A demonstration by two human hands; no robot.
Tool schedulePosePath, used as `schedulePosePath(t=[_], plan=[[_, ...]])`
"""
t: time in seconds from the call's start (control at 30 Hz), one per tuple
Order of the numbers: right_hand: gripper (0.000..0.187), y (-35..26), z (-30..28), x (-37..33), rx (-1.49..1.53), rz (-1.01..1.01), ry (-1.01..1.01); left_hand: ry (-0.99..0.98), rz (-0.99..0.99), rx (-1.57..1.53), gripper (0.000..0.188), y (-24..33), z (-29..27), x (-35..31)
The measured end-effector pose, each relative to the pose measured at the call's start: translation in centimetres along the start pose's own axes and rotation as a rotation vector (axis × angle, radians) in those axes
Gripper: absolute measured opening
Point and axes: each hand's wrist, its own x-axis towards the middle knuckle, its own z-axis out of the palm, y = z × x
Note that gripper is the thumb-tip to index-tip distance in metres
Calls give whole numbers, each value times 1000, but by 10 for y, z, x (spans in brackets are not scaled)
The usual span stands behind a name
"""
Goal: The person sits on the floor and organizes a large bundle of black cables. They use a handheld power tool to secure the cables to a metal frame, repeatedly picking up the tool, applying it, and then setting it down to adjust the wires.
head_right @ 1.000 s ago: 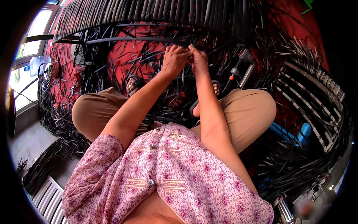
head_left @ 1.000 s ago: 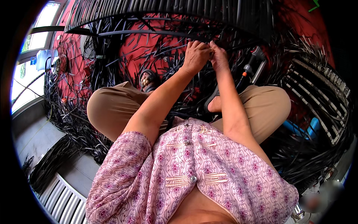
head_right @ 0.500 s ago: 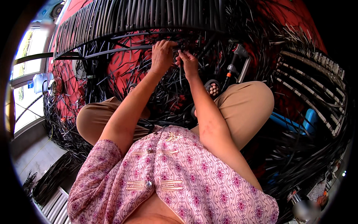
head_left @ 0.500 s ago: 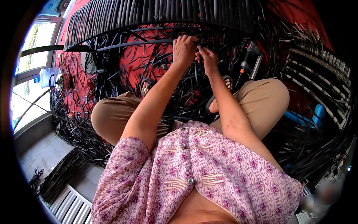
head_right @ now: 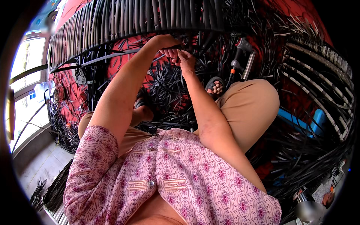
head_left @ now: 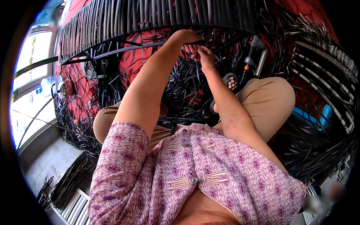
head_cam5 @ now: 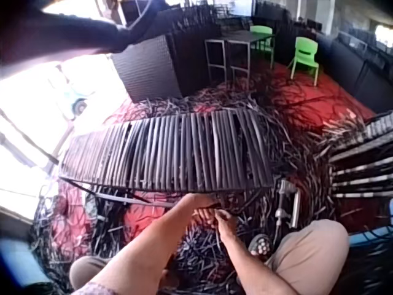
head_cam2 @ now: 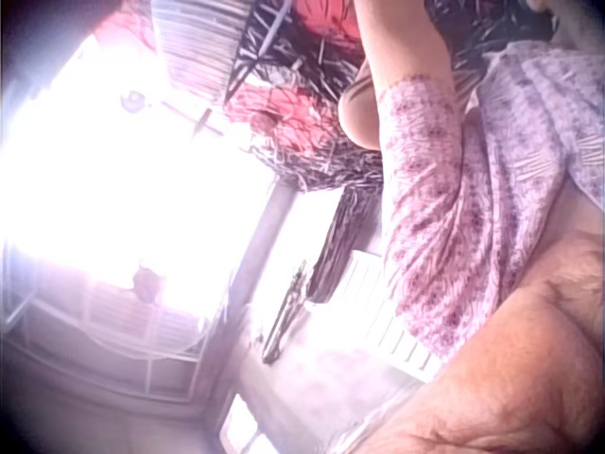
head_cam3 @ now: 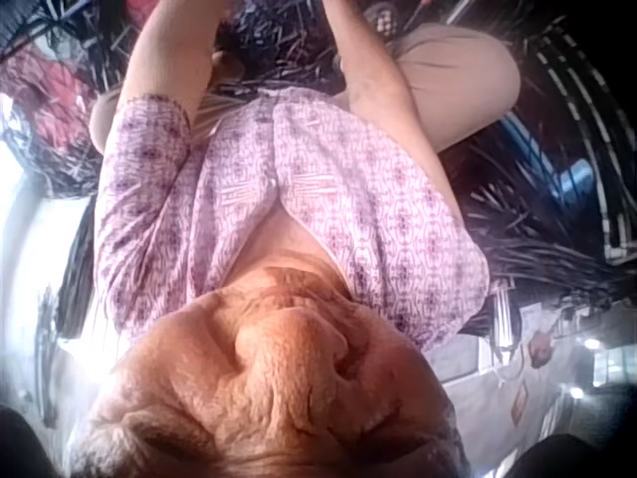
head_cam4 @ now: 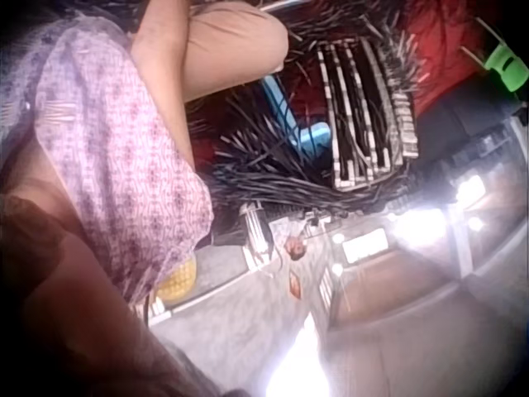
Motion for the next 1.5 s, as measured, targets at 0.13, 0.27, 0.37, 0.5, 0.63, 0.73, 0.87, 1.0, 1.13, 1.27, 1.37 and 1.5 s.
schedulePosePath(t=[0.13,0.27,0.37,0.5,0.63,0.73,0.87,1.0,1.13,1.27,1.37,1.5], plan=[[19,19,1,17,35,-28,-49,-152,-16,-100,36,-22,-9,49],[19,16,2,21,70,-12,3,8,48,-90,32,-7,0,27],[20,17,6,19,102,-18,16,-37,21,-71,31,-9,-2,32],[21,24,10,19,53,-5,46,-160,-27,12,27,-21,-7,57],[22,20,5,22,75,46,36,77,48,313,24,2,-1,33],[24,13,12,8,118,141,70,265,247,218,28,-20,-6,56],[26,19,12,-14,187,301,115,556,671,-99,33,-57,6,56],[28,21,7,-26,226,271,26,796,602,-261,31,-40,30,6],[28,3,8,-24,303,226,-69,942,486,-257,29,-30,56,-35],[26,-11,8,-22,420,181,-161,1242,731,-50,21,-40,80,-38],[24,-24,11,-22,456,184,-168,1357,739,9,15,-40,99,-43],[22,-28,11,-15,414,191,-185,1418,757,164,15,-46,110,-51]])
